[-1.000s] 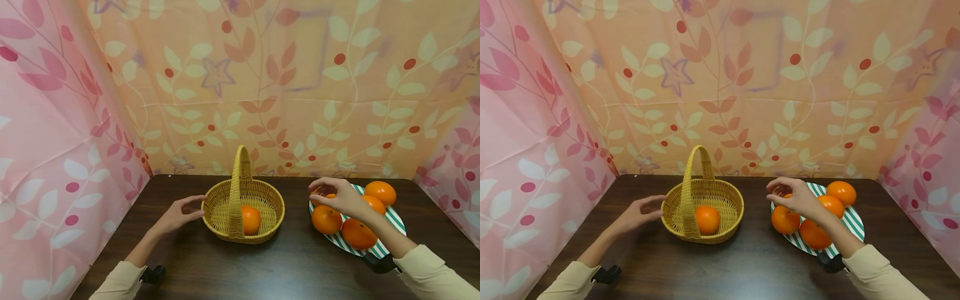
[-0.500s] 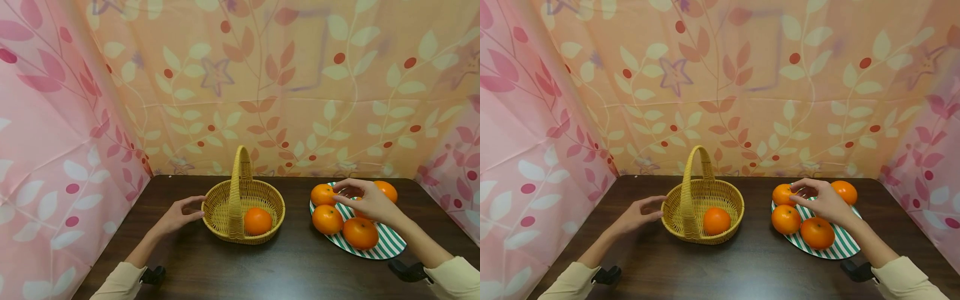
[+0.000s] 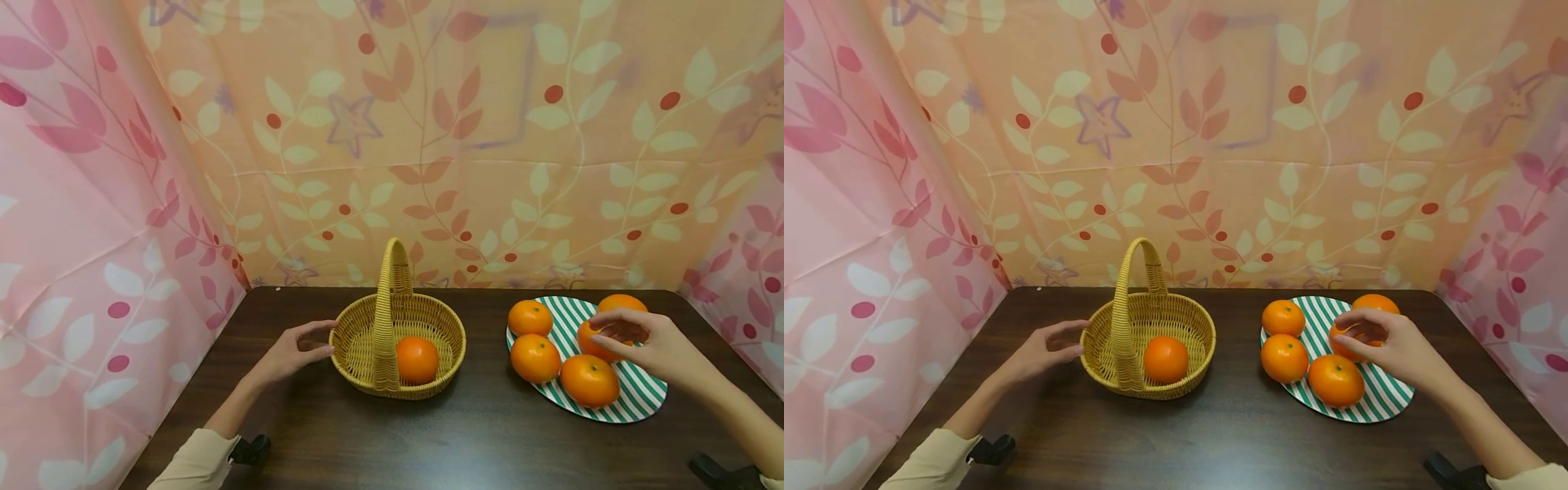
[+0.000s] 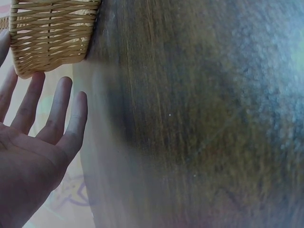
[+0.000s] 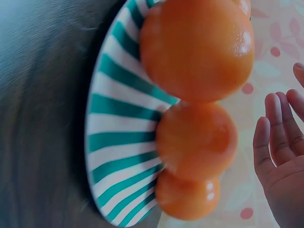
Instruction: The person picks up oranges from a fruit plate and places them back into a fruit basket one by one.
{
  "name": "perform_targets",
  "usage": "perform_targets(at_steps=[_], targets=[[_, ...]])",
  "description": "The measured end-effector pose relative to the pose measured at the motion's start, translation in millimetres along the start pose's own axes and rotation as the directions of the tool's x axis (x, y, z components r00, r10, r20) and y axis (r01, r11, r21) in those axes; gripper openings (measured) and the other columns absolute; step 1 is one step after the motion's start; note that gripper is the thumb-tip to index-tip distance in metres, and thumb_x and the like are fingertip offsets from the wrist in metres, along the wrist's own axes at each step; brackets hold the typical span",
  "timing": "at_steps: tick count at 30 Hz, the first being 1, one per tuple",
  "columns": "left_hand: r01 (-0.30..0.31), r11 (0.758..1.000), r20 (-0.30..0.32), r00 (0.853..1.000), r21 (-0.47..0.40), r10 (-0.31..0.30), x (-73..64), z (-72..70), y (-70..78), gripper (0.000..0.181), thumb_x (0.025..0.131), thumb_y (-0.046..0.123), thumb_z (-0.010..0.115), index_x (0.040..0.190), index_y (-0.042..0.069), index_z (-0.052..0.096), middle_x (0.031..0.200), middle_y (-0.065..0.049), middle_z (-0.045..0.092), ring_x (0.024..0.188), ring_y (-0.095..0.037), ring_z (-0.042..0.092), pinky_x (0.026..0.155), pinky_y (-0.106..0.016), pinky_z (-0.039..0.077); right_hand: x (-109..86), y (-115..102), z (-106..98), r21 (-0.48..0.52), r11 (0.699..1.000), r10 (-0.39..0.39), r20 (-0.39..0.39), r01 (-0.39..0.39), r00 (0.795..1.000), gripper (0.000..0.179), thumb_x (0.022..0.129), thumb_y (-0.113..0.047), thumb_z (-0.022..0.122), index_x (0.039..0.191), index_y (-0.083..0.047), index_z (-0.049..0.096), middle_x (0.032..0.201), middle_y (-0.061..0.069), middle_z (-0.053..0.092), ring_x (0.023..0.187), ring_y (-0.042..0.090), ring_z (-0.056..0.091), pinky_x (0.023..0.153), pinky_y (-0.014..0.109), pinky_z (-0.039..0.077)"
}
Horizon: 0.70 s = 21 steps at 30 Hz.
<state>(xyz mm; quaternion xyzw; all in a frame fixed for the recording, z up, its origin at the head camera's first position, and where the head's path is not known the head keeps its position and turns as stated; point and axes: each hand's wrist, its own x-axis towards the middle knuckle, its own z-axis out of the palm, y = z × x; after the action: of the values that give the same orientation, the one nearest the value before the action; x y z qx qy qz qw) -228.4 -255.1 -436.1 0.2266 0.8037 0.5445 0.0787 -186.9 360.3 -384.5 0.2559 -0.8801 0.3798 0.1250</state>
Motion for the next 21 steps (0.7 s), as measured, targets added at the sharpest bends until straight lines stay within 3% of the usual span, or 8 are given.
perform_targets(at_steps=[10,21], targets=[[-0.016,0.999,0.006,1.000,-0.033,0.016,1.4,-1.6,-3.8,0.051,0.098,0.007,0.069,0.145,-0.004,0.051,0.146,-0.026,0.049,0.116,-0.037,0.064,0.088,-0.033,0.055,-25.9,5,-3,-0.023,1.000,0.016,-0.039,-0.017,0.999,0.035,0.082,0.006,0.081,0.115,-0.002,0.070,0.101,0.006,0.071,0.084,0.008,0.065,0.072,0.015,0.052],[0.018,1.000,-0.006,1.000,-0.020,-0.018,0.2,-1.4,-5.5,0.053,0.097,0.012,0.071,0.146,0.000,0.052,0.147,-0.021,0.050,0.115,-0.037,0.064,0.088,-0.034,0.056,-43.5,5,5,-0.090,0.996,-0.001,0.028,0.004,1.000,0.064,0.074,-0.002,0.090,0.131,-0.008,0.062,0.114,0.001,0.067,0.099,0.004,0.063,0.073,0.019,0.053]])
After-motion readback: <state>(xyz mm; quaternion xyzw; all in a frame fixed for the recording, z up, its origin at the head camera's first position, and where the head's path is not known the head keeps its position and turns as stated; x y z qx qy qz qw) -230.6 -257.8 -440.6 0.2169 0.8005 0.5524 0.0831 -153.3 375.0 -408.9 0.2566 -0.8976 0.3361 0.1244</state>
